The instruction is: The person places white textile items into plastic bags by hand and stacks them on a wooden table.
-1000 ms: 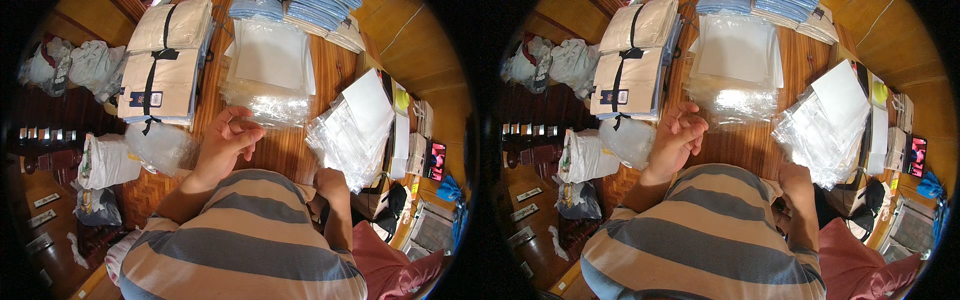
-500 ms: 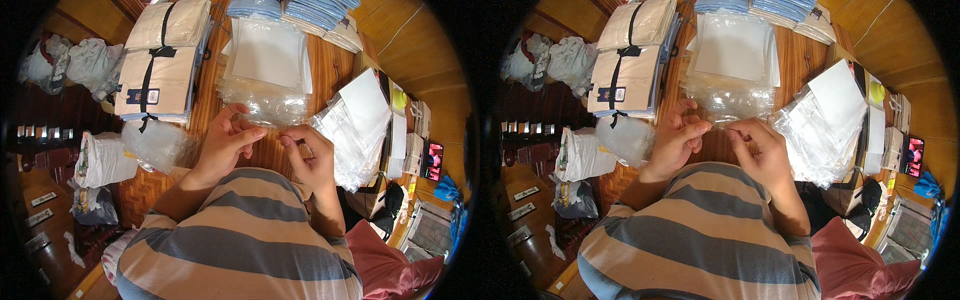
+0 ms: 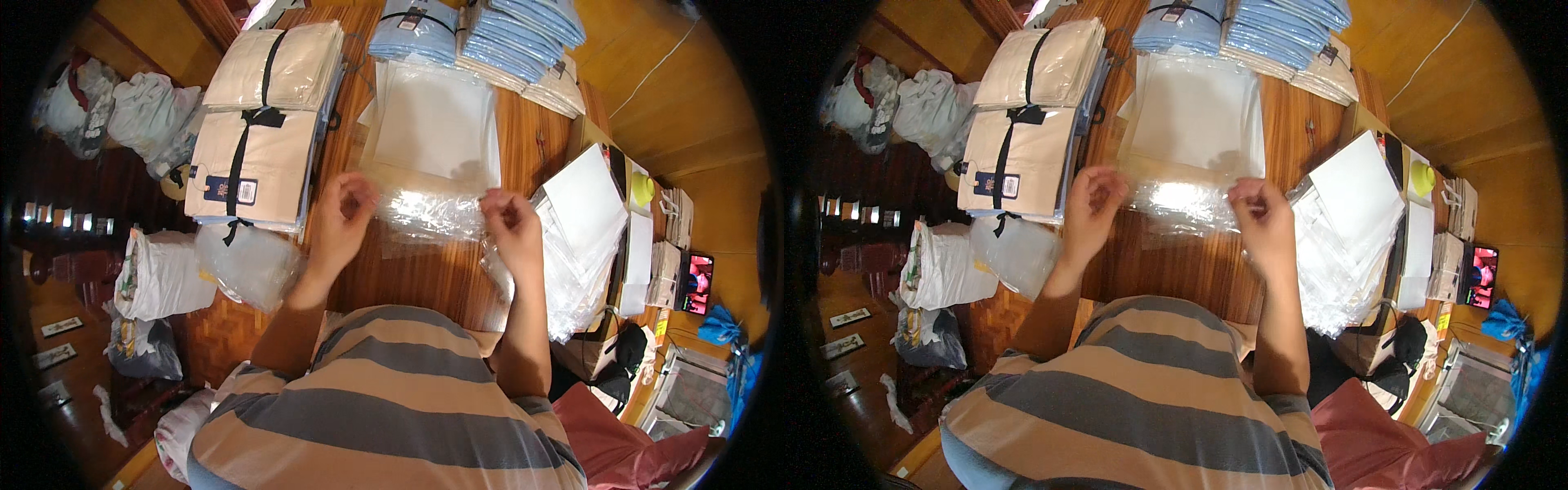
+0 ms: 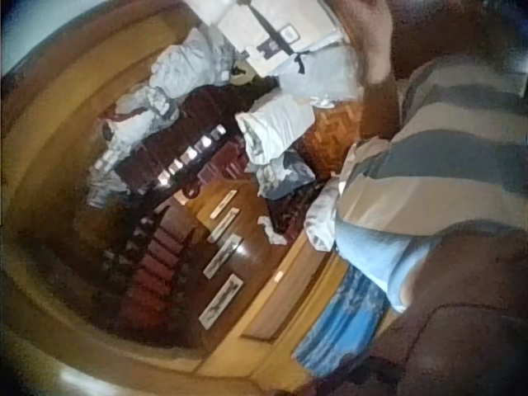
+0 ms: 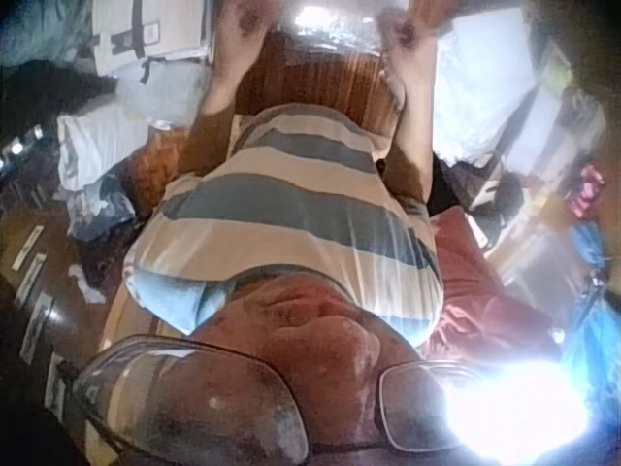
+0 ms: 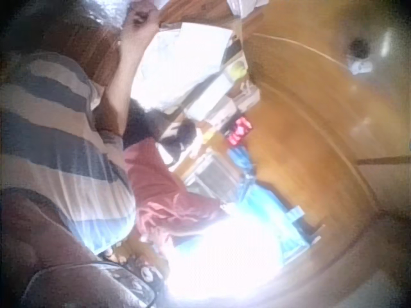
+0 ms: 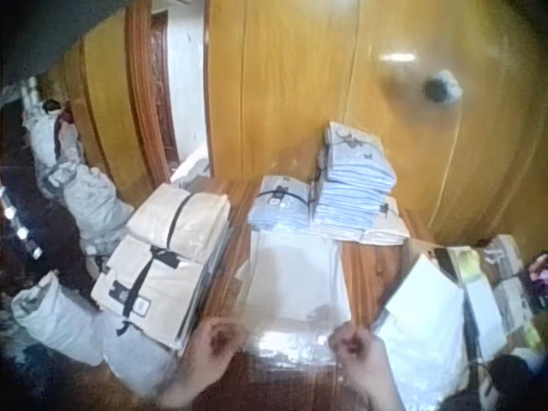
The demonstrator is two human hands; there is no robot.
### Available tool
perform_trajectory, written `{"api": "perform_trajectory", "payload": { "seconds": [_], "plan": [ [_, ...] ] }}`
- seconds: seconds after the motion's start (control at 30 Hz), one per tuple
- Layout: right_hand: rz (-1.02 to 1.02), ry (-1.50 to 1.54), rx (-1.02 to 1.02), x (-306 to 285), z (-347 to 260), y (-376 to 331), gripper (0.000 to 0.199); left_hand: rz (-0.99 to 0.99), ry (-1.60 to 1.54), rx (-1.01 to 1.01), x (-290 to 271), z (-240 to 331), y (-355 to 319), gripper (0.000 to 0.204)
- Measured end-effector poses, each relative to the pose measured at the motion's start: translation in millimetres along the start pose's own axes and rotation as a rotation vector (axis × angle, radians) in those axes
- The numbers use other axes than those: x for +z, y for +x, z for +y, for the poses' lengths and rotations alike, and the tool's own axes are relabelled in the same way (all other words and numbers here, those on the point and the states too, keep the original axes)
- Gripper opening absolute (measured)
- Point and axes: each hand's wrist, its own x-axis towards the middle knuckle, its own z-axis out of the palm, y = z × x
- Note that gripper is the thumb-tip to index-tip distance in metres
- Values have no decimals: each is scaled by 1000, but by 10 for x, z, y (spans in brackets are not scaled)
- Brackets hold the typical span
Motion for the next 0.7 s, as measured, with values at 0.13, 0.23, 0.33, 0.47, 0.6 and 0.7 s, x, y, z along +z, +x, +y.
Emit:
{"api": "perform_trajectory", "payload": {
  "seconds": [0.13,0.23,0.33,0.47,0.6,0.7],
  "plan": [
    [178,-233,114,162,450,855,51,38,540,182,10,-525,451,50],
    [189,-307,230,317,770,1192,64,-15,558,228,81,-784,575,54],
    [139,-429,181,239,1005,1216,57,-61,489,226,2,-682,497,54],
    [133,-274,249,-6,1159,1183,34,-27,458,228,-95,-762,371,50],
    [555,-362,-269,-184,1106,967,32,23,490,278,-38,-683,267,48],
    [488,-22,32,-503,770,728,33,46,499,284,2,-619,204,44]
  ]
}}
